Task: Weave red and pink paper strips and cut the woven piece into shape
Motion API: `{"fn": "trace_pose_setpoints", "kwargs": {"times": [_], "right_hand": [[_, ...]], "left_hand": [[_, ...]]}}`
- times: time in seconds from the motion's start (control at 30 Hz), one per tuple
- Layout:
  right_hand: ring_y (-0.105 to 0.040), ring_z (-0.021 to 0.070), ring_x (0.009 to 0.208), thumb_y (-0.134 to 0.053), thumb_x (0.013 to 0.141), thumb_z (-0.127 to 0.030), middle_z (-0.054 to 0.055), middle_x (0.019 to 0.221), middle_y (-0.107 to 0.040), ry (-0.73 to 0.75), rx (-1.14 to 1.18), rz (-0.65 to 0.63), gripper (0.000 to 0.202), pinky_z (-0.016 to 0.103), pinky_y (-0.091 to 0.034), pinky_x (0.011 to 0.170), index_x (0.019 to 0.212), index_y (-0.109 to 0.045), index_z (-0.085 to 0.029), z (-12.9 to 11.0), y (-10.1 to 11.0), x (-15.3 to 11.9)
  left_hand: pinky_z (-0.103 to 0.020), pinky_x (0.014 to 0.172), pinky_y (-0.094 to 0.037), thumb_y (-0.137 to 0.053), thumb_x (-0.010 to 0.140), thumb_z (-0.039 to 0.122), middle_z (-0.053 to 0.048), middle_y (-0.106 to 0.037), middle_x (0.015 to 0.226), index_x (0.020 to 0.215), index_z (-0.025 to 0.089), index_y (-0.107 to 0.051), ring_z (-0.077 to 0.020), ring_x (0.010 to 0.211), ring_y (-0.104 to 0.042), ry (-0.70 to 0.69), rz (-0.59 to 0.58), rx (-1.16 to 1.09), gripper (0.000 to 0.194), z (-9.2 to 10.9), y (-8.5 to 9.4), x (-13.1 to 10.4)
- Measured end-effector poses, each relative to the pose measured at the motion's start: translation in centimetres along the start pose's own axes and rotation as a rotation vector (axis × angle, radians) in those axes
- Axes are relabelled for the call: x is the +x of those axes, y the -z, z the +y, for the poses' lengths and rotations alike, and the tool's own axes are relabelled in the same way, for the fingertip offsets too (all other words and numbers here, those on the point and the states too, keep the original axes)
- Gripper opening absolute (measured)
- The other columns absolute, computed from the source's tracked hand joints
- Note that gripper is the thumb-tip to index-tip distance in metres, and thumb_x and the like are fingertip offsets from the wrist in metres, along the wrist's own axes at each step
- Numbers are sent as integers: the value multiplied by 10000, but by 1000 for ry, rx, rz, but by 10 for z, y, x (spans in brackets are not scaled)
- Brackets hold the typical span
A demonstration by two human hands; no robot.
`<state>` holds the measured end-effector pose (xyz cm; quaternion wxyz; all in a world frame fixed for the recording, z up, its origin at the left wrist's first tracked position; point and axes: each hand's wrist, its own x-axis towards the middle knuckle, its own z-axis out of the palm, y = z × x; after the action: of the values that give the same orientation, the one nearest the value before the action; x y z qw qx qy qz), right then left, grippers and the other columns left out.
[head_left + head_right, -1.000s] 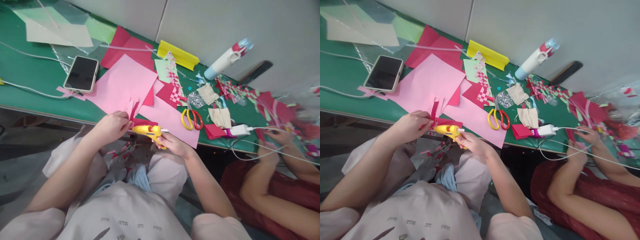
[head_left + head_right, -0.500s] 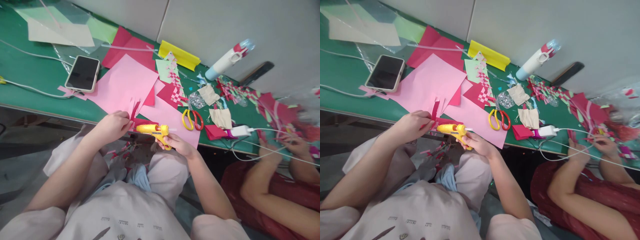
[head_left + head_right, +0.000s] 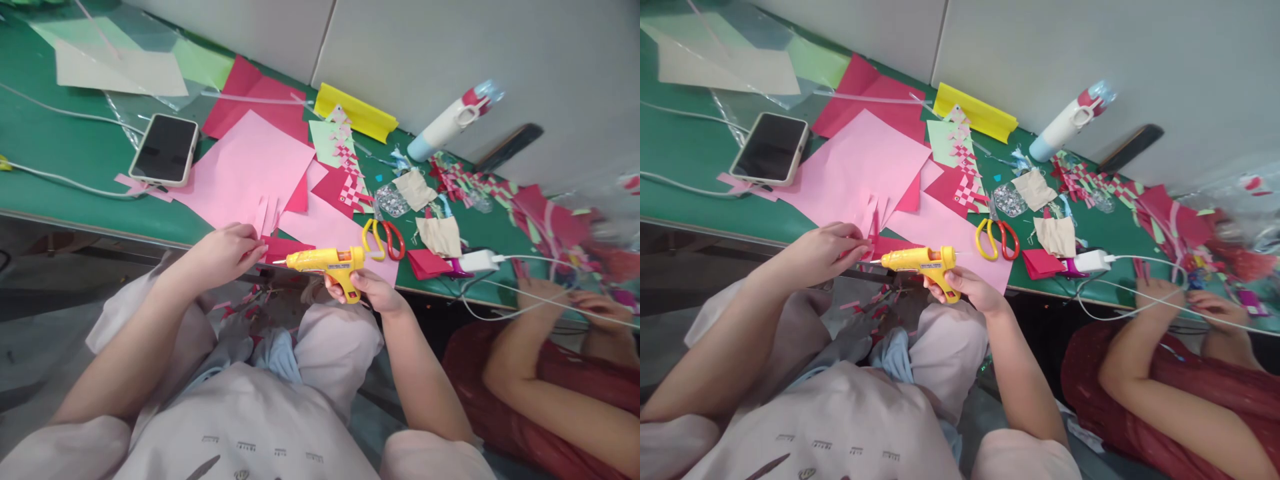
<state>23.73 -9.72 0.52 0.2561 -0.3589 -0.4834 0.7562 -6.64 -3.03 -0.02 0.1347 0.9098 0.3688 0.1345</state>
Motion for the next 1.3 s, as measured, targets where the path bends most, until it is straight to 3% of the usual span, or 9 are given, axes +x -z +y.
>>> {"fn": "trace_pose_setpoints", "kwargs": {"times": [0.33, 0.53, 0.9, 1.3], "right_hand": [[-464, 132, 657, -561, 856, -554, 45, 769, -505, -31, 9, -13, 468, 277, -382, 597, 947, -611, -97, 4, 2, -12], [-480, 121, 658, -606, 851, -504, 57, 806, -548, -35, 19, -8, 432, 265, -393, 580, 986, -605, -93, 6, -5, -13], [-483, 110, 646, -513, 916, -488, 39, 787, -524, -27, -63, -59, 430, 266, -395, 613, 999, -625, -80, 18, -3, -15], [-475, 117, 680, -494, 927, -473, 60, 839, -535, -48, -70, -69, 414, 255, -410, 625, 1034, -618, -93, 26, 1, -15]], "left_hand": [[-333, 761, -493, -401, 908, 241, -87, -652, 942, 957, 173, -723, -212, 873, -604, -23, 6, -41, 332, -7, -5, -1], [-319, 745, -494, -441, 917, 320, -79, -669, 899, 886, 181, -740, -202, 833, -609, 5, 34, -45, 332, -8, -9, 2], [-278, 646, -456, -505, 900, 355, -57, -661, 794, 751, 184, -734, -177, 743, -602, 63, 103, -80, 322, -7, -13, 6], [-269, 650, -447, -526, 882, 353, -48, -665, 813, 774, 183, -732, -171, 760, -605, 72, 87, -60, 288, -6, -14, 5]]}}
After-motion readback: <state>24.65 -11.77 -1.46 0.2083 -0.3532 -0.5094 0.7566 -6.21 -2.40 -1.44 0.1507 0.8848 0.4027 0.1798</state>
